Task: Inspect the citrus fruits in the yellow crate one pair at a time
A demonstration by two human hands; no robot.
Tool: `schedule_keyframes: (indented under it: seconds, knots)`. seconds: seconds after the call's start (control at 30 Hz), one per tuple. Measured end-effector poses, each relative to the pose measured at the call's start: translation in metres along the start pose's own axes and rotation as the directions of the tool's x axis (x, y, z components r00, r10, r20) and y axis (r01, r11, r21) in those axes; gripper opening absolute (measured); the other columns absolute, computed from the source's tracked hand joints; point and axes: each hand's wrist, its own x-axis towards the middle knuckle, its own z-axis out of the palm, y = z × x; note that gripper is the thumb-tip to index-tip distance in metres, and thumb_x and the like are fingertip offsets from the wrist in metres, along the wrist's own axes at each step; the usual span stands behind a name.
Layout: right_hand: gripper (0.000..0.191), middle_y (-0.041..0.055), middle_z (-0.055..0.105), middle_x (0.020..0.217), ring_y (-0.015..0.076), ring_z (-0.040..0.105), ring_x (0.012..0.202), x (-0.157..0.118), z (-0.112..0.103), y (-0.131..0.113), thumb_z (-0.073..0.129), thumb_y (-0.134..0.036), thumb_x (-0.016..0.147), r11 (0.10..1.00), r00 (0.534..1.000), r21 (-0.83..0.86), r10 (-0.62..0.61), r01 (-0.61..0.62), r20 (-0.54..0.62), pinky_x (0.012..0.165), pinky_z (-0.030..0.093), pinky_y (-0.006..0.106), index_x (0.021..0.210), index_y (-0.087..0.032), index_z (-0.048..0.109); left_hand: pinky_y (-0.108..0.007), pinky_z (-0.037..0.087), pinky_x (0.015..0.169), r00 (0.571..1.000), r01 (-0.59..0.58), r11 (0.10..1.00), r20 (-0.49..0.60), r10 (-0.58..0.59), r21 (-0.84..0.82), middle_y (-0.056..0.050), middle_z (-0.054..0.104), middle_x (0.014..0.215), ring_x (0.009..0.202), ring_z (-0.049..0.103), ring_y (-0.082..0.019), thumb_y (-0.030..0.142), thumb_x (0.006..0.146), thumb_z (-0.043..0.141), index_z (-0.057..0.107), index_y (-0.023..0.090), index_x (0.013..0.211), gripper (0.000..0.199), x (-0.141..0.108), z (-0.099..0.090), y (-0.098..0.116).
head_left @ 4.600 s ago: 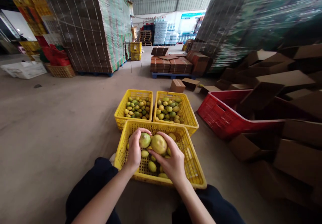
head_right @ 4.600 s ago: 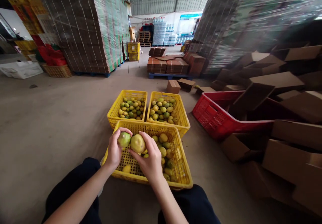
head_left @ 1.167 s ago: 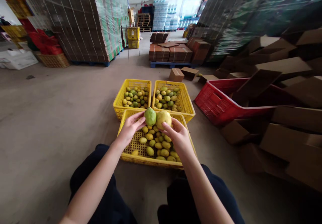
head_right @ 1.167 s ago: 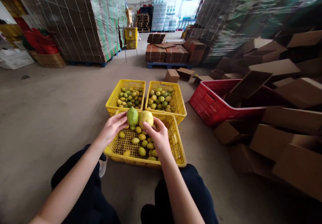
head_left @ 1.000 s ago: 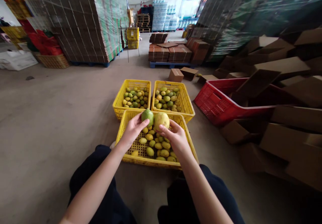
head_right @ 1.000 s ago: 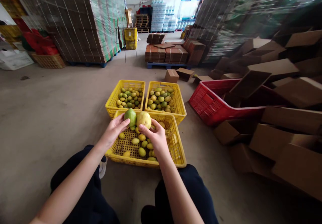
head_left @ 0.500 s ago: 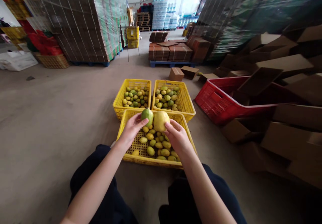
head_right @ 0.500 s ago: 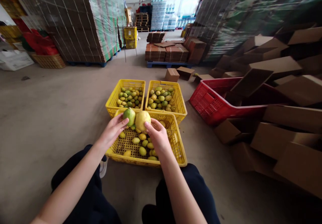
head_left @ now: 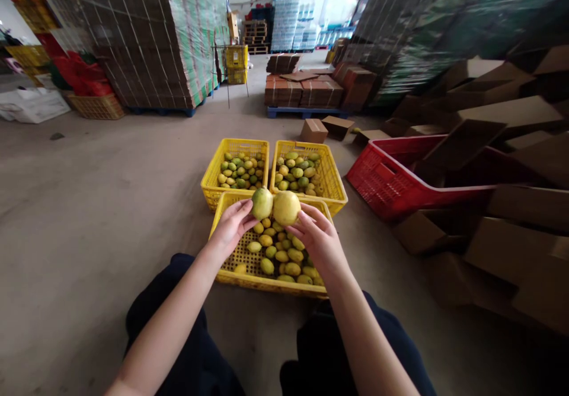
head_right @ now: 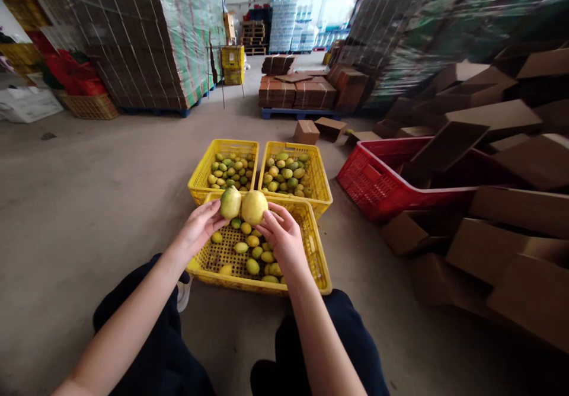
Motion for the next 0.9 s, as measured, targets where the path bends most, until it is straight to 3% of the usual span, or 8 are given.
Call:
schedule_keyframes:
  seconds: [0.13,0.4,0.53,0.67,0.77,0.9]
  knots:
    - [0.047,0.0037,0.073,0.098,0.0217,0.069,0.091,-0.002,0.002,0.004,0.084,-0.036,0.059,0.990,1.000,-0.137,-0.019,0.016,-0.019,0.082,0.055,0.033,0.101,-0.022,0.067,-0.033,0.053,0.086,0.998,-0.008,0.999,-0.061,0.010,0.034,-0.007,0.071,0.093,0.091,0.066,-0.018,0.028,0.073,0.074,0.071,0.015,0.088,0.020,0.000,0.001,-0.006]
    - [0.042,0.0045,0.074,0.098,0.0224,0.069,0.088,-0.002,0.007,0.015,0.082,-0.040,0.061,0.985,1.000,-0.175,-0.001,0.001,-0.001,0.082,0.054,0.034,0.096,-0.020,0.070,-0.035,0.048,0.096,0.997,-0.009,0.990,0.082,-0.003,0.138,-0.008,0.071,0.105,0.107,0.061,-0.023,0.035,0.070,0.077,0.073,0.015,0.097,0.034,-0.007,0.006,-0.007]
    - [0.041,0.0045,0.074,0.098,0.0231,0.068,0.090,0.000,0.005,0.014,0.081,-0.042,0.064,0.986,0.999,-0.165,0.017,-0.011,0.030,0.081,0.054,0.033,0.097,-0.020,0.071,-0.035,0.047,0.095,0.996,-0.006,0.992,0.094,-0.006,0.130,-0.008,0.070,0.102,0.104,0.061,-0.022,0.037,0.068,0.078,0.073,0.015,0.096,0.036,-0.005,0.003,-0.005]
    - [0.045,0.0052,0.074,0.100,0.0264,0.067,0.097,0.003,0.002,0.014,0.084,-0.040,0.058,0.990,1.000,-0.138,-0.005,0.006,0.003,0.082,0.054,0.037,0.096,-0.021,0.069,-0.033,0.048,0.091,1.000,-0.011,0.997,0.019,0.009,0.075,-0.006,0.069,0.097,0.094,0.062,-0.018,0.035,0.066,0.081,0.071,0.016,0.093,0.034,-0.003,0.001,-0.004]
    - [0.046,0.0048,0.074,0.104,0.0275,0.066,0.104,0.005,0.000,0.014,0.086,-0.037,0.054,0.992,0.999,-0.119,-0.034,0.033,-0.005,0.090,0.051,0.040,0.094,-0.022,0.068,-0.030,0.050,0.086,1.000,-0.008,1.000,-0.021,0.009,0.019,-0.003,0.069,0.089,0.085,0.062,-0.014,0.034,0.063,0.083,0.071,0.016,0.084,0.031,-0.002,0.001,-0.002]
    - [0.050,0.0046,0.072,0.109,0.0294,0.063,0.111,0.005,0.000,0.013,0.087,-0.035,0.053,0.994,0.999,-0.106,-0.025,0.028,0.035,0.100,0.046,0.044,0.098,-0.023,0.068,-0.030,0.050,0.085,1.000,-0.029,1.000,0.011,0.029,0.008,-0.005,0.070,0.091,0.085,0.063,-0.015,0.034,0.062,0.083,0.072,0.015,0.083,0.030,-0.002,0.001,-0.003]
